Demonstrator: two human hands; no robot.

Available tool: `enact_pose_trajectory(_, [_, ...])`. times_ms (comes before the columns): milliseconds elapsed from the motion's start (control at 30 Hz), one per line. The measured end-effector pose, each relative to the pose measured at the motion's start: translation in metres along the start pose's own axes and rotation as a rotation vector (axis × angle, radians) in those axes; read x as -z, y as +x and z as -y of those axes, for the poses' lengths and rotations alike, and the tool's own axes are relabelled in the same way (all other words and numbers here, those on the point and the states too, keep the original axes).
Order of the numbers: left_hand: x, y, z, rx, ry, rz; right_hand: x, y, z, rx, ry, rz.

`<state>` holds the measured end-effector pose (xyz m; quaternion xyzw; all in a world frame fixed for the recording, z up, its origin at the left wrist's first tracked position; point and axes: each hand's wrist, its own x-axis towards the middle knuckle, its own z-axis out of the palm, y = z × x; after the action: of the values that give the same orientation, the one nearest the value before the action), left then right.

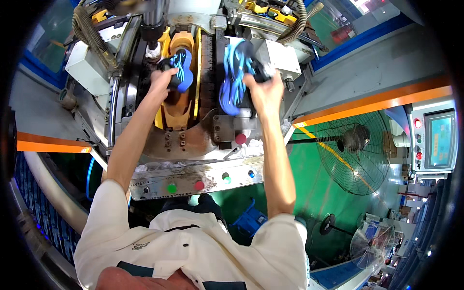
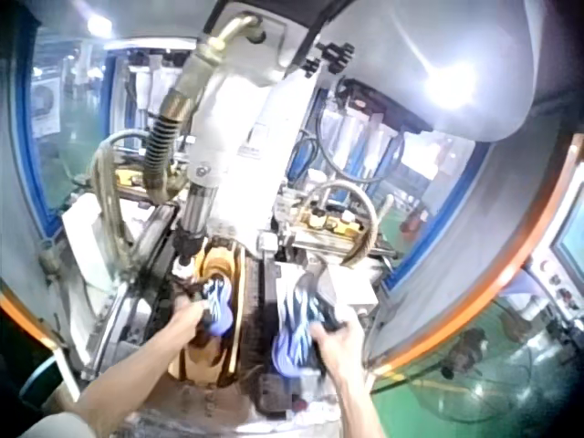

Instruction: The person picks up blue shoe components from a metal surface and a conveyor belt, positions them individually into an industrial pressing machine, and places them onto a moving conveyor.

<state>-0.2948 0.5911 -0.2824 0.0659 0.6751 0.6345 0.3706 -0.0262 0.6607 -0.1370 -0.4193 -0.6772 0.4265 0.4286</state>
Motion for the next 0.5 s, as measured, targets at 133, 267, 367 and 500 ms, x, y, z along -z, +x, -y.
enact_pose_trajectory(133, [0.083, -0.168, -0.02, 0.161, -0.292, 0.168, -0.103, 0.091, 0.002, -0.201, -0.632, 0.306])
enact_pose_trajectory(267, [0.166, -0.274, -0.002, 0.156, -0.261, -0.097, -0.186, 0.094, -0.04, -0.237, -0.728, 0.327])
enact_pose_trajectory(367, [0.229, -0.338, 0.01, 0.086, -0.233, -0.179, -0.225, 0.08, -0.074, -0.141, -0.783, 0.249])
enact_pose_trajectory(500, [0.254, -0.398, 0.044, -0.156, -0.221, -0.648, -0.253, 0.066, -0.1, 0.027, -0.825, 0.174])
